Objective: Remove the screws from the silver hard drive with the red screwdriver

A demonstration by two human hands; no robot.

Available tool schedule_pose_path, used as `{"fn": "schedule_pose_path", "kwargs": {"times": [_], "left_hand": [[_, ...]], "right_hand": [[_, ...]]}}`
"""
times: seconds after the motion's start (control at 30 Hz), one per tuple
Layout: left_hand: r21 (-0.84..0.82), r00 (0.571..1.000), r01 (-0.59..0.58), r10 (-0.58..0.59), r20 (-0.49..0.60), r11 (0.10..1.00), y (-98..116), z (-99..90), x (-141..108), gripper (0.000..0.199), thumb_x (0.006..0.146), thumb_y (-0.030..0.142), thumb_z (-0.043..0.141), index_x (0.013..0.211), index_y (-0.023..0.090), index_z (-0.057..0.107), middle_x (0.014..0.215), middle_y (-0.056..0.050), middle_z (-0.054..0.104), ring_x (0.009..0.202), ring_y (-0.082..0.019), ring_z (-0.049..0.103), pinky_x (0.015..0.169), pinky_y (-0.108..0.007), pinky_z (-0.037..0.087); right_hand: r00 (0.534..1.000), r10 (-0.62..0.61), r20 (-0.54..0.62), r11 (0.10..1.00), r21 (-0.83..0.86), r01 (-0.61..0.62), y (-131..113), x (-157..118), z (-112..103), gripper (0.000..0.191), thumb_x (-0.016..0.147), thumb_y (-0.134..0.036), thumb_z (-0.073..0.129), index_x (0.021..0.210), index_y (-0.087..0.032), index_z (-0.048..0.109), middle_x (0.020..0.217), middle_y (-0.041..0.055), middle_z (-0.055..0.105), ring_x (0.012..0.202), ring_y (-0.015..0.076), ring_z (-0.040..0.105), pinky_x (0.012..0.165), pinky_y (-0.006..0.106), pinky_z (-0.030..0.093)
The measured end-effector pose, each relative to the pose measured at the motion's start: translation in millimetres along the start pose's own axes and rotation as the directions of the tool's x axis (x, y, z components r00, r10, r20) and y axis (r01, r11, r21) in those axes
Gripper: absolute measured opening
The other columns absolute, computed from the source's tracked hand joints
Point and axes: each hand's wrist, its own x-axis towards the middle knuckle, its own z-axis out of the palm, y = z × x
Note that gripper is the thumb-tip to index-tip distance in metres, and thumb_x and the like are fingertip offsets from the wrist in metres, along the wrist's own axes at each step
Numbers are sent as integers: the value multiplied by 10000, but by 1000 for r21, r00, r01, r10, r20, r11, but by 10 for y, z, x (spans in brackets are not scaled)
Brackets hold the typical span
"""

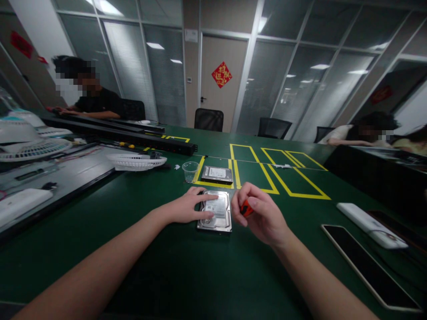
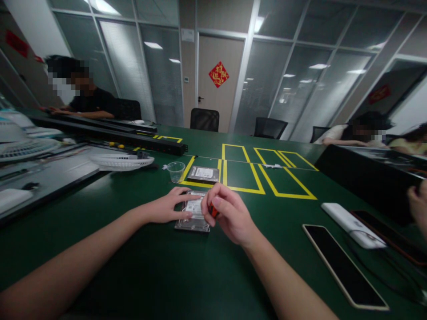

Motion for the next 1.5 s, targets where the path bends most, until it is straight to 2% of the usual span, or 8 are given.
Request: {"fn": "schedule_pose_path", "kwargs": {"times": [0.17, 0.37, 0.57, 0.77, 1.0, 1.17, 1.3, 1.5], "left_hand": [[0, 1000, 7, -7, 5, 1000, 5, -2, -1, 705, 883, 749, 556, 1513, 477, 398, 1601, -44, 290, 1459, -393, 275, 1160, -573, 301], [-14, 1000, 0, 0, -3, 1000, -1, 7, -5, 719, 883, 754, 552, 1522, 471, 384, 1591, -58, 297, 1443, -391, 304, 1150, -582, 310], [-12, 1000, 5, -5, 2, 1000, -15, 12, -1, 723, 876, 767, 552, 1516, 468, 397, 1589, -65, 295, 1456, -400, 279, 1150, -588, 307], [13, 1000, -9, 9, -15, 1000, -30, 29, 3, 699, 893, 744, 552, 1514, 460, 406, 1582, -62, 312, 1448, -379, 302, 1159, -558, 310], [8, 1000, 7, -7, -9, 1000, -19, 19, 1, 706, 887, 748, 555, 1515, 468, 398, 1599, -51, 291, 1448, -390, 297, 1152, -574, 313], [16, 1000, 9, -9, -10, 1000, -28, 25, 6, 702, 888, 747, 554, 1512, 461, 409, 1594, -58, 302, 1449, -391, 299, 1153, -574, 307], [22, 1000, 12, -12, -8, 1000, -17, 16, 6, 707, 886, 732, 564, 1517, 457, 402, 1601, -46, 301, 1444, -392, 310, 1154, -567, 308], [9, 999, 32, -32, 12, 999, 13, -11, -4, 714, 885, 741, 556, 1522, 470, 383, 1609, -49, 275, 1450, -395, 300, 1142, -574, 323]], "right_hand": [[1000, 8, 0, 1000, -8, -8, -17, -4, 9, 191, 948, -353, 569, 894, -177, 618, 763, 32, 633, 536, 107, 441, 545, 278, 314], [999, -8, -31, 1000, -14, 8, -49, 13, 25, 404, 991, -430, 424, 822, -168, 682, 706, 52, 617, 537, 131, 417, 547, 303, 314], [1000, 7, -5, 1000, -18, -7, -41, 8, 22, 313, 979, -347, 477, 794, -162, 649, 722, 47, 602, 570, 132, 453, 572, 300, 330], [1000, -18, 19, 1000, -24, 19, -2, 14, 0, 189, 936, -335, 588, 851, -169, 613, 727, 27, 592, 612, 140, 505, 599, 294, 363], [999, -23, 27, 999, -26, 23, -13, 9, 10, 159, 924, -317, 635, 867, -175, 589, 720, 14, 602, 566, 121, 519, 573, 276, 357], [999, -21, 41, 999, -25, 22, -27, -5, 15, 123, 931, -286, 619, 907, -166, 626, 731, 21, 611, 570, 122, 534, 562, 268, 364], [998, -25, 57, 998, -52, 28, -24, -17, 5, 191, 945, -278, 573, 895, -129, 682, 753, 50, 621, 579, 120, 502, 546, 269, 345], [1000, 3, 23, 999, -47, -2, -53, -4, 1, 355, 993, -334, 459, 858, -117, 705, 726, 67, 613, 574, 125, 442, 540, 280, 296]]}}
